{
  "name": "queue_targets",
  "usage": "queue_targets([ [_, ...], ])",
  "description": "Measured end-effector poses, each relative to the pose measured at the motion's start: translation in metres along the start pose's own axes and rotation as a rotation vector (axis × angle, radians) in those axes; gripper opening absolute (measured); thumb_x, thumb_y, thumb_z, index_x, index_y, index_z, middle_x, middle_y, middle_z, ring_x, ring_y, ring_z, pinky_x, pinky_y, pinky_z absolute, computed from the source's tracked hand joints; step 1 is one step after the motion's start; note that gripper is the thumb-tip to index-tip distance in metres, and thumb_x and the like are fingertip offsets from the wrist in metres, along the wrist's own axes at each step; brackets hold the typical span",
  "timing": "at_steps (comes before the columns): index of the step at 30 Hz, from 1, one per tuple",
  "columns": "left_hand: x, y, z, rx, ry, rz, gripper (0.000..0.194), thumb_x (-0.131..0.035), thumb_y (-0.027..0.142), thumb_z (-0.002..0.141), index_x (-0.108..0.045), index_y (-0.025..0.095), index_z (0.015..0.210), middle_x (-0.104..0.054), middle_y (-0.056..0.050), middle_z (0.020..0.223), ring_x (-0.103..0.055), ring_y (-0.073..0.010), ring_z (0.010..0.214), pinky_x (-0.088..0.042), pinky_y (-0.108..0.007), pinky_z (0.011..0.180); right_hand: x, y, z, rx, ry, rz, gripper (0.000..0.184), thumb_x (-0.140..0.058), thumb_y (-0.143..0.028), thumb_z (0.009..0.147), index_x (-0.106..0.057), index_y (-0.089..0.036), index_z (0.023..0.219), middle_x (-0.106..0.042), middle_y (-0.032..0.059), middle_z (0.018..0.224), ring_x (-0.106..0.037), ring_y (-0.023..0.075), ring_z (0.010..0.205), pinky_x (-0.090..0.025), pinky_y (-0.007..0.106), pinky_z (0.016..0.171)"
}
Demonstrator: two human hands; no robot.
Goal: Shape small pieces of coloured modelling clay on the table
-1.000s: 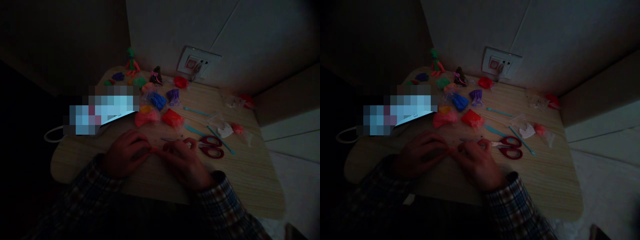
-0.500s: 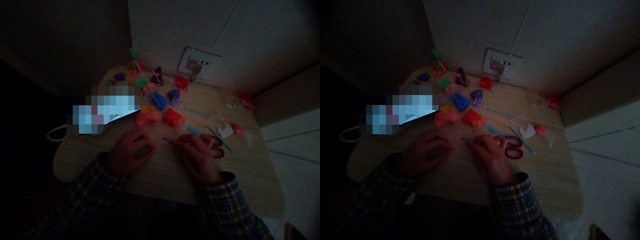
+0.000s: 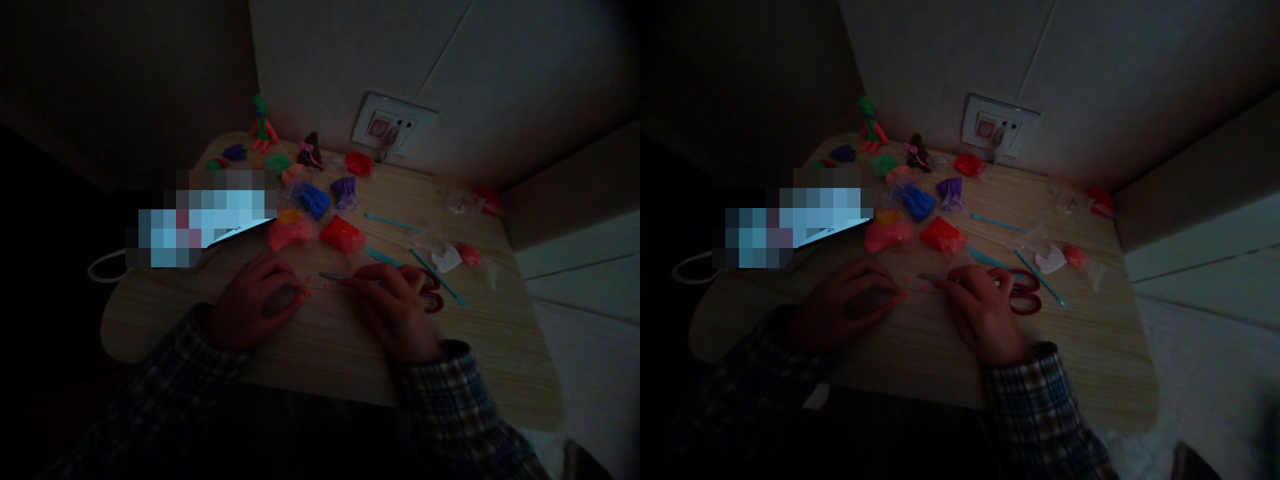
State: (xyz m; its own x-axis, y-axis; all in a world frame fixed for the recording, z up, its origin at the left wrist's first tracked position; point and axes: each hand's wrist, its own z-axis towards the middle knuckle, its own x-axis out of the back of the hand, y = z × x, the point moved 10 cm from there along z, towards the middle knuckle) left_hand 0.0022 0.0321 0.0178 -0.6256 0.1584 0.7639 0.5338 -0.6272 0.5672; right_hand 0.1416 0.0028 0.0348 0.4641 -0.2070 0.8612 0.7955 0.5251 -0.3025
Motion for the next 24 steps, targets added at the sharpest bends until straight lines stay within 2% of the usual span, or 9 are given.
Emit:
queue_targets([
  [6,0.001,-0.001,0.001,0.025,-0.001,-0.025,0.012,-0.058,0.025,0.084,-0.064,0.02,0.092,-0.062,-0.003,0.093,-0.058,-0.0202,0.091,-0.048,-0.036,0.085,-0.015,-0.006,0.005,0.039,-0.077,0.018,0.023,-0.046,-0.019,0.093,-0.064,-0.021,0.107,-0.063,0.0043,0.098,-0.057,0.0186,0.089,-0.027,0.037,0.08],
  [12,0.002,-0.001,-0.001,0.016,0.005,-0.033,0.015,-0.061,0.026,0.083,-0.063,0.018,0.095,-0.062,-0.004,0.096,-0.059,-0.0209,0.093,-0.05,-0.037,0.085,-0.021,-0.003,0.014,-0.006,-0.051,-0.017,0.014,-0.05,-0.025,0.093,-0.064,-0.021,0.09,-0.061,0.0015,0.093,-0.055,0.0159,0.084,-0.026,0.035,0.078],
  [16,0.008,-0.002,-0.001,0.019,0.046,-0.049,0.016,-0.06,0.026,0.084,-0.062,0.018,0.097,-0.061,-0.004,0.098,-0.06,-0.0198,0.093,-0.051,-0.034,0.085,-0.023,-0.004,0.018,-0.016,-0.045,-0.041,0.013,-0.051,-0.024,0.092,-0.061,-0.019,0.084,-0.061,0.001,0.089,-0.054,0.0155,0.083,-0.025,0.034,0.078],
  [24,0.027,-0.004,-0.002,0.071,0.178,0.025,0.011,-0.054,0.02,0.085,-0.063,0.018,0.09,-0.061,-0.005,0.095,-0.061,-0.0191,0.088,-0.053,-0.033,0.08,-0.024,-0.007,0.03,-0.031,-0.008,-0.032,0.015,-0.047,-0.023,0.094,-0.06,-0.02,0.085,-0.062,0.0004,0.091,-0.055,0.0158,0.087,-0.025,0.034,0.079],
])
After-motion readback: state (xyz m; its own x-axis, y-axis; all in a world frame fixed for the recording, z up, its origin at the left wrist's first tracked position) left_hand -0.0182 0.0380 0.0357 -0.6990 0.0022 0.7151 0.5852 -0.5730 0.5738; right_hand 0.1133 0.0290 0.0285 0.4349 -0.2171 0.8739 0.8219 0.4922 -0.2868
